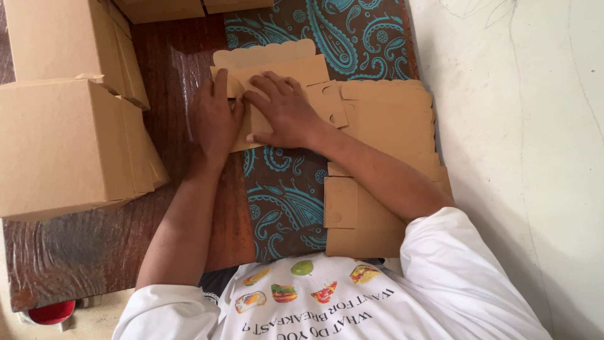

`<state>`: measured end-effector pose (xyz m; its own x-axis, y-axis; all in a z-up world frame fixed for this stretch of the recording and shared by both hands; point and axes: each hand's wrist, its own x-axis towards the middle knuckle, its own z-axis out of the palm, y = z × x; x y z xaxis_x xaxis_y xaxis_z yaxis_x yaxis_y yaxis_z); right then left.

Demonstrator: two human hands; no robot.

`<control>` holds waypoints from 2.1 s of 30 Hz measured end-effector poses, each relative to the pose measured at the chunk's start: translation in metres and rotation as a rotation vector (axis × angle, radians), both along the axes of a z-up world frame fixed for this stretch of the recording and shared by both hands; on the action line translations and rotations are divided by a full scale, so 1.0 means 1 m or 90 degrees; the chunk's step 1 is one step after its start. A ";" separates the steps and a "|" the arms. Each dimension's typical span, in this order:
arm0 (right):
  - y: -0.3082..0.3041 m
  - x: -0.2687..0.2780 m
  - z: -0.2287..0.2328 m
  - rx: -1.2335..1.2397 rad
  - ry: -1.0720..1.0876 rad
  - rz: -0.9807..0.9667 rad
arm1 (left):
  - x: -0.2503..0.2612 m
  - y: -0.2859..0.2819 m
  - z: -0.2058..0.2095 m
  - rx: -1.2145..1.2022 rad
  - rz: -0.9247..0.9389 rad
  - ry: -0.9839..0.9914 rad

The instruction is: Assembling a cardboard box by folding a flat template and tucking in the flaps.

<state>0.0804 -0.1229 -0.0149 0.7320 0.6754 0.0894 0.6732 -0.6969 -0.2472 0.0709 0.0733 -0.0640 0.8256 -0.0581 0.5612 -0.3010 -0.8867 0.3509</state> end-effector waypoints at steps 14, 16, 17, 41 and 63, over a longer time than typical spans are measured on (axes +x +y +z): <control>0.007 -0.011 0.002 -0.014 0.084 -0.007 | 0.002 0.001 -0.007 0.049 0.005 -0.003; 0.004 -0.009 0.003 -0.007 0.098 -0.005 | 0.001 0.001 -0.005 0.060 0.004 -0.004; 0.002 -0.007 0.005 -0.005 0.117 -0.004 | 0.001 0.001 -0.003 0.061 -0.002 -0.004; -0.101 -0.001 0.031 -0.048 0.145 -0.104 | -0.003 0.000 -0.002 0.092 0.016 -0.005; -0.147 0.008 -0.003 0.640 0.008 -0.251 | -0.008 0.010 0.057 -0.537 -0.084 0.071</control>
<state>0.0885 -0.2700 -0.0179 0.8863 0.0137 0.4630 0.4399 -0.3379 -0.8321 0.0627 0.0831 -0.0074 0.8944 0.2422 0.3760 -0.3077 -0.2769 0.9103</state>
